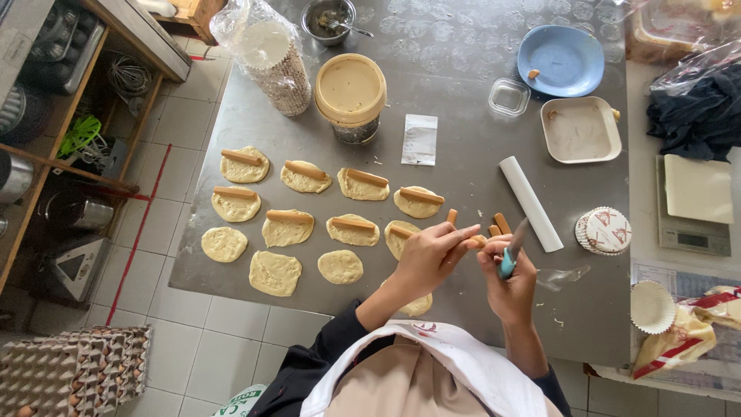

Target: The person rolls out pieces of dough using a rolling pin on a metal table, cuts sausages into smaller sections with a knife, and then rolls each sausage piece inside a flattened dough circle.

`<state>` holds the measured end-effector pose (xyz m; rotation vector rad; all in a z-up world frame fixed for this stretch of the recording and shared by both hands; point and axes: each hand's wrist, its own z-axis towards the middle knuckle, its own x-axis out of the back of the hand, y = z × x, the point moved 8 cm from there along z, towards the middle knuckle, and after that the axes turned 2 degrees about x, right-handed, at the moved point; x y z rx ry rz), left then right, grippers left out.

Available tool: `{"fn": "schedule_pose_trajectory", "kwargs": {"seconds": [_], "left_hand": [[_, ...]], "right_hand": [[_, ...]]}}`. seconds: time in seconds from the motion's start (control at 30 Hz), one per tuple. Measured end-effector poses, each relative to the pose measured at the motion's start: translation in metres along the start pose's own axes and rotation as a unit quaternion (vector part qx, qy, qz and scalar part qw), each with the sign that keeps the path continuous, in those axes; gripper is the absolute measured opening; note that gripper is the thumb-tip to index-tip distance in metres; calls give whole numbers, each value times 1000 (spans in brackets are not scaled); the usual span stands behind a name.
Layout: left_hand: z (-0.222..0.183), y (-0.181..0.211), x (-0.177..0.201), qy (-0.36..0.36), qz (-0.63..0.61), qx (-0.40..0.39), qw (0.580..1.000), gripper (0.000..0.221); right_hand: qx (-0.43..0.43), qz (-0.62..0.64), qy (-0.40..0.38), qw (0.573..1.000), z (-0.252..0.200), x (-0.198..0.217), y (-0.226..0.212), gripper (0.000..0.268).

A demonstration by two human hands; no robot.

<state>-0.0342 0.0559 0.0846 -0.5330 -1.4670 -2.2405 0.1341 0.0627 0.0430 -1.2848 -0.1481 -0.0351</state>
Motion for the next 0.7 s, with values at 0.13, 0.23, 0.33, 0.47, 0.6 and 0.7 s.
{"fn": "schedule_pose_trajectory", "kwargs": {"seconds": [0.13, 0.23, 0.33, 0.47, 0.6, 0.7], "left_hand": [[-1, -18, -15, -87, -312, 95, 941, 58], [-5, -31, -33, -76, -485, 160, 856, 45], [-12, -44, -49, -64, -536, 216, 813, 36], [-18, -56, -65, -60, -604, 265, 749, 29], [-23, -61, -71, -68, -595, 260, 757, 26], [-24, -71, -77, -34, -619, 301, 725, 32]], "right_hand": [[16, 94, -28, 995, 1, 1, 2, 13], [-12, 137, -46, 989, -2, 1, 10, 13], [-51, 171, -47, 983, -4, -1, 21, 13], [-62, 172, -71, 981, -8, -10, 25, 13], [-18, 131, -133, 982, -15, -31, 14, 13], [-68, 158, -143, 975, -19, -39, 20, 17]]}}
